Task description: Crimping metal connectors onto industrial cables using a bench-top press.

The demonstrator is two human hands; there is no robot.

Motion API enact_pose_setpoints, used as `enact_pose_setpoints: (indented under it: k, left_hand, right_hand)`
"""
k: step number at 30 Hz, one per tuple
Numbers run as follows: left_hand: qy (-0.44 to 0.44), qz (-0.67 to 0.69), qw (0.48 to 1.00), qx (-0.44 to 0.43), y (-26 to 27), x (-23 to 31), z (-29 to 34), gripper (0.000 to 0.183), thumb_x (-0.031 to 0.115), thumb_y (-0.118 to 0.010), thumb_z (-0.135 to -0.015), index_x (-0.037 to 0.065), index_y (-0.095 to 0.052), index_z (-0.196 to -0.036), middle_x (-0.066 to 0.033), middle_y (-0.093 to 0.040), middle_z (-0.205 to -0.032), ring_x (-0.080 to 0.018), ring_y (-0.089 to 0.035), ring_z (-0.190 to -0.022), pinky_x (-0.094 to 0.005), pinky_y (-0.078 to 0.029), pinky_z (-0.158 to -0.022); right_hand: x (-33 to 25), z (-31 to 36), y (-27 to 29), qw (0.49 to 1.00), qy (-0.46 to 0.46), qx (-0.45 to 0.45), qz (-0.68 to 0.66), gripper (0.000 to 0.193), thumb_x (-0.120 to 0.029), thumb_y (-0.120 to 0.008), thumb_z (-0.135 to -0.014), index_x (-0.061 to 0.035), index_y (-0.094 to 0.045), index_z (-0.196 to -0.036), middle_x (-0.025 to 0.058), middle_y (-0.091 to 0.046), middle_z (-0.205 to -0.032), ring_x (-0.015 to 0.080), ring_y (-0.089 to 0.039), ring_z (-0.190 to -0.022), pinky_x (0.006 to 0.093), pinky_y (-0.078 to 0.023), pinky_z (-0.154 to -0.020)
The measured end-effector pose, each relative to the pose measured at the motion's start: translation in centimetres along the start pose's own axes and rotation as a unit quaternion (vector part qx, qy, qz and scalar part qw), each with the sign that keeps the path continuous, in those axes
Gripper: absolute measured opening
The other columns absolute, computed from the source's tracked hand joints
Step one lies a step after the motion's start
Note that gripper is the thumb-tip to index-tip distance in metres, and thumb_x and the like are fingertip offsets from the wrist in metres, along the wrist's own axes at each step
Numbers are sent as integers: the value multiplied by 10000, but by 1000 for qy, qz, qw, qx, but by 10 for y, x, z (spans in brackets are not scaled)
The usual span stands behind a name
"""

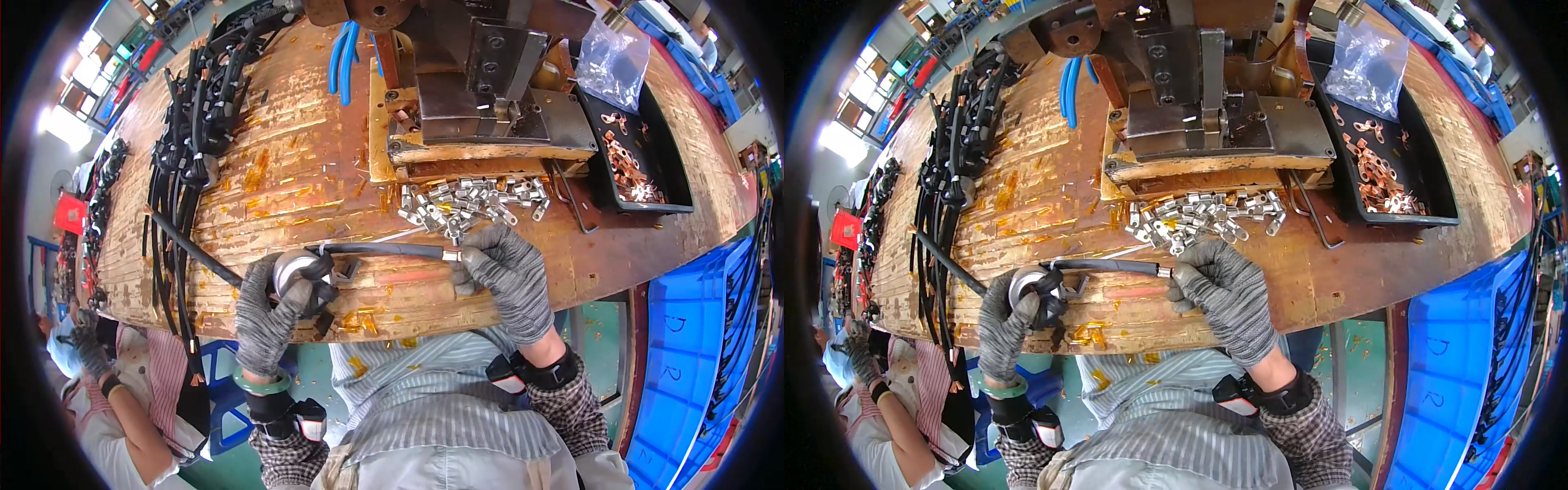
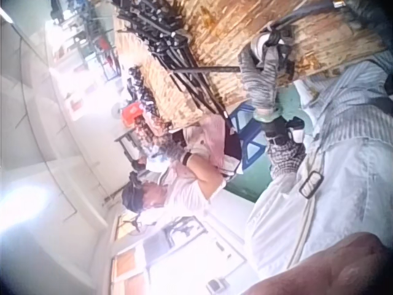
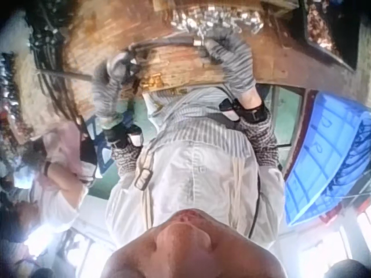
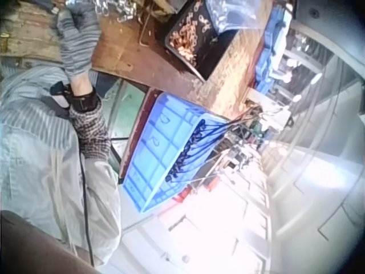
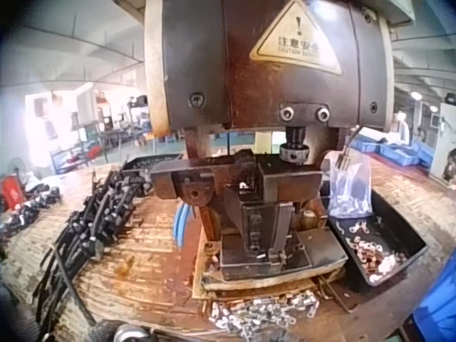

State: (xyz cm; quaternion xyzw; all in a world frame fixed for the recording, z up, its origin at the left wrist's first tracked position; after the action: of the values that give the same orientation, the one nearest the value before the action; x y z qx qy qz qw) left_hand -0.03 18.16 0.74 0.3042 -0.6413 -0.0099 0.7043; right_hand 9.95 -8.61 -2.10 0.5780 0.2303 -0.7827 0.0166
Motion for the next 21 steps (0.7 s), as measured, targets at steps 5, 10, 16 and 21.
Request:
enact_pose_setpoints:
  k: [5,10,16,21]
  left_hand:
    - [-10,124,991,-43,-15,32,0,519,221,-709,-726,-39,-500,-1124,-86,-601,-926,-158,-587,-822,-276,-484,-750]
    - [-100,90,991,21,-13,102,3,575,196,-790,-608,-28,-525,-1067,-122,-607,-966,-198,-604,-854,-291,-490,-756]
    - [-204,74,973,79,-16,141,-31,335,162,-697,-723,-12,-549,-968,-65,-610,-853,-117,-575,-746,-239,-475,-674]
    - [-206,-3,976,63,-17,129,-61,271,167,-603,-814,-21,-554,-1002,-77,-619,-835,-114,-589,-679,-224,-477,-599]
  right_hand:
    - [-3,-1,12,997,5,19,-68,117,-97,-573,-823,-16,-553,-904,80,-610,-768,139,-598,-642,241,-495,-552]
    - [-49,-11,34,990,12,20,-138,158,-134,-577,-830,-5,-560,-918,111,-631,-806,158,-616,-651,236,-497,-509]
    - [-105,-48,38,998,4,-59,35,215,-190,-619,-813,1,-566,-897,75,-604,-651,148,-602,-527,226,-500,-442]
    - [-111,-74,32,991,-33,-132,5,215,-191,-608,-820,12,-583,-887,84,-615,-682,159,-617,-558,231,-505,-447]
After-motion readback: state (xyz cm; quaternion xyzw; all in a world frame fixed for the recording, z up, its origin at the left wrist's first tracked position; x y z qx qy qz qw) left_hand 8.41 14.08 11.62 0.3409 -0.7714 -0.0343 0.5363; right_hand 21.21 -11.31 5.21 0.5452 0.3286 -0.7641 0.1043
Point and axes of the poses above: each hand's wrist, its own z-axis away from the middle knuckle, its own y-axis out of the back of the hand, x = y × z, the point moved 9 cm from there along -z, towards the middle knuckle
